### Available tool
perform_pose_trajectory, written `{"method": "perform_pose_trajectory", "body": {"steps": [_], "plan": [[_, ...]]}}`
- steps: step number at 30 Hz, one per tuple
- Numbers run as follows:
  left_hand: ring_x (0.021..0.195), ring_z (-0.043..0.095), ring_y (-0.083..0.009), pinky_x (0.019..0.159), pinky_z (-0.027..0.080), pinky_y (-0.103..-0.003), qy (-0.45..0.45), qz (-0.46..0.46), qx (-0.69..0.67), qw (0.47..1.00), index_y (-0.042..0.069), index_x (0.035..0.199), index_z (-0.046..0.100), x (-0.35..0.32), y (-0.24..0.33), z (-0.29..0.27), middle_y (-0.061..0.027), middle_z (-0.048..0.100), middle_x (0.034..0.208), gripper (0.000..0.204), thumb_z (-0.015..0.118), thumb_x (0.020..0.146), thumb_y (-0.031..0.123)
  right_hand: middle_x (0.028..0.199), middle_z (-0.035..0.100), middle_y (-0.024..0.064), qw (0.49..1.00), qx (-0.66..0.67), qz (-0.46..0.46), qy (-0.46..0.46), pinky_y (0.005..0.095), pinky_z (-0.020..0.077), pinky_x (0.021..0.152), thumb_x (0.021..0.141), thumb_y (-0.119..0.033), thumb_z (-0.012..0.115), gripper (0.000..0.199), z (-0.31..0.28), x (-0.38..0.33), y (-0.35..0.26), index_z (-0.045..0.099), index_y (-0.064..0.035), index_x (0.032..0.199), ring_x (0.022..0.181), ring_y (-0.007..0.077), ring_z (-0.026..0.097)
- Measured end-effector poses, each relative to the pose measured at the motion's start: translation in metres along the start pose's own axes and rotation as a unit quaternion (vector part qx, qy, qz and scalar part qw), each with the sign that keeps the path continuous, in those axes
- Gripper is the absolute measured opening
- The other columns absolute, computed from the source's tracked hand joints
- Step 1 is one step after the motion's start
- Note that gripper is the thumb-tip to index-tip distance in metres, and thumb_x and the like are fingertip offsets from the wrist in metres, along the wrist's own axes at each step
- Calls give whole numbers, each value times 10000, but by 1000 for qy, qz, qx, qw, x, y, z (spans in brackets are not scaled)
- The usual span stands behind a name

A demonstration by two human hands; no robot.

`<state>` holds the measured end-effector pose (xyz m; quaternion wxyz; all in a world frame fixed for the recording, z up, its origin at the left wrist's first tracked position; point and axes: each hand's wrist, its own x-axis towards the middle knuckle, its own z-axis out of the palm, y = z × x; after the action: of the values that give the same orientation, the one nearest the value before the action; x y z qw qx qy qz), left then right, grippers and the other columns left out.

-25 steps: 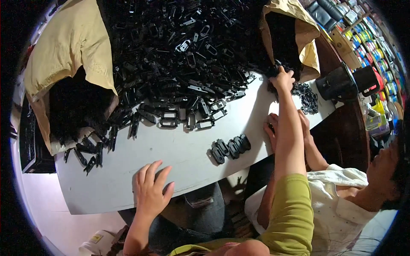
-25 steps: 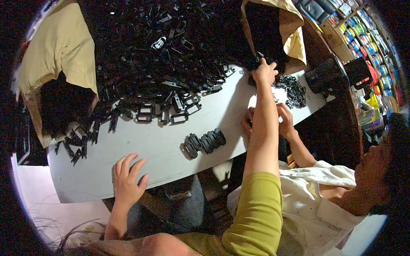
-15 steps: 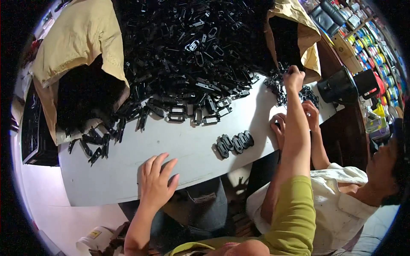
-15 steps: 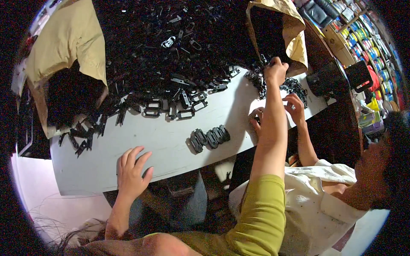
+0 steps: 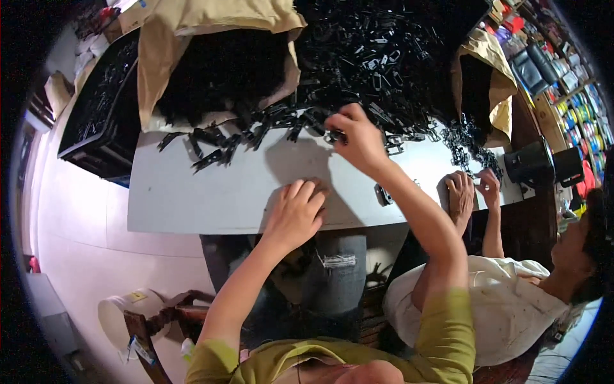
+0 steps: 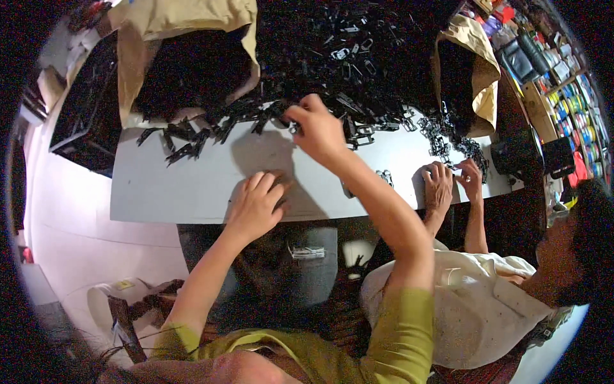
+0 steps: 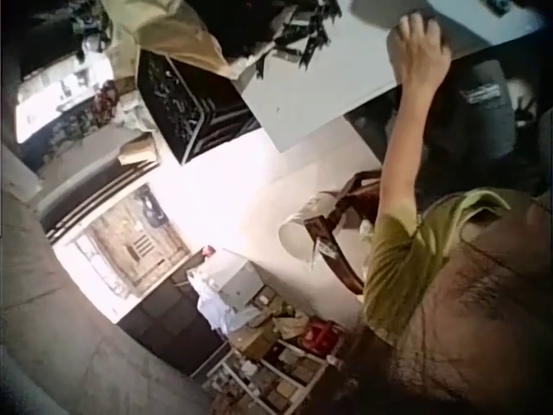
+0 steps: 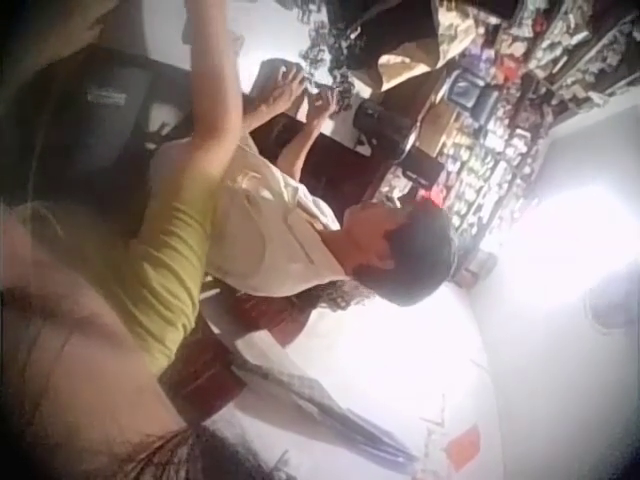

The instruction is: Assembling small black plastic components at a workbench.

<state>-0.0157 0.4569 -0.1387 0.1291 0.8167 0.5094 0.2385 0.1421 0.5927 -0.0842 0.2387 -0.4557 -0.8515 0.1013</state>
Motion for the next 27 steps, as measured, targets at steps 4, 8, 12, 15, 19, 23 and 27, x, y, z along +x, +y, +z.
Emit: {"method": "perform_pose_trajectory", "body": {"steps": [4,8,12,15,19,23,27], "plan": [[1168,440,-276,980,357,-393,46,20,4,999,48,1117,584,-6,-3,2,-129,505,1230,344,617,799,176,1071,550,126,997,-17,-23,-70,377,484,820,658,-136,735,454,38,29,-1,615,-132,1096,960,313,566],[1138,475,-324,963,396,-435,62,29,-37,997,59,1125,587,-4,-1,6,-140,508,1237,348,635,793,151,1200,560,177,994,49,-26,-93,363,433,941,744,-222,721,538,14,54,8,556,-45,1224,1106,309,537],[1122,495,-338,939,415,-444,99,40,-33,994,56,1118,587,-9,-7,11,-157,517,1220,329,627,804,147,1180,585,112,986,159,46,-34,297,436,900,866,-125,618,383,-14,36,2,551,-50,1236,1072,197,551],[1137,485,-327,949,406,-440,92,33,-38,994,58,1123,584,-7,-6,12,-152,513,1224,330,625,809,150,1176,588,91,984,156,81,42,305,440,892,871,-117,613,347,-48,-3,6,579,-71,1213,1046,185,556],[1171,459,-302,987,376,-428,63,4,-8,998,65,1130,584,-7,-4,3,-122,503,1229,332,626,816,165,1197,578,175,975,-44,109,189,409,459,869,832,-199,676,337,-48,-85,41,620,-44,1126,1079,332,568],[1179,454,-290,984,376,-413,66,-1,-8,998,93,1119,597,-12,-9,5,-102,504,1223,308,622,818,154,1410,306,281,938,-142,300,95,635,279,970,837,-523,576,614,-2,-148,29,478,-187,1342,1301,484,262],[1181,454,-289,987,371,-414,103,-8,-49,993,101,1120,597,-17,-31,-7,-105,503,1229,323,637,808,170,1439,262,281,949,-194,243,50,578,235,1031,895,-427,530,502,20,-155,2,466,-235,1354,1305,503,238]]}}
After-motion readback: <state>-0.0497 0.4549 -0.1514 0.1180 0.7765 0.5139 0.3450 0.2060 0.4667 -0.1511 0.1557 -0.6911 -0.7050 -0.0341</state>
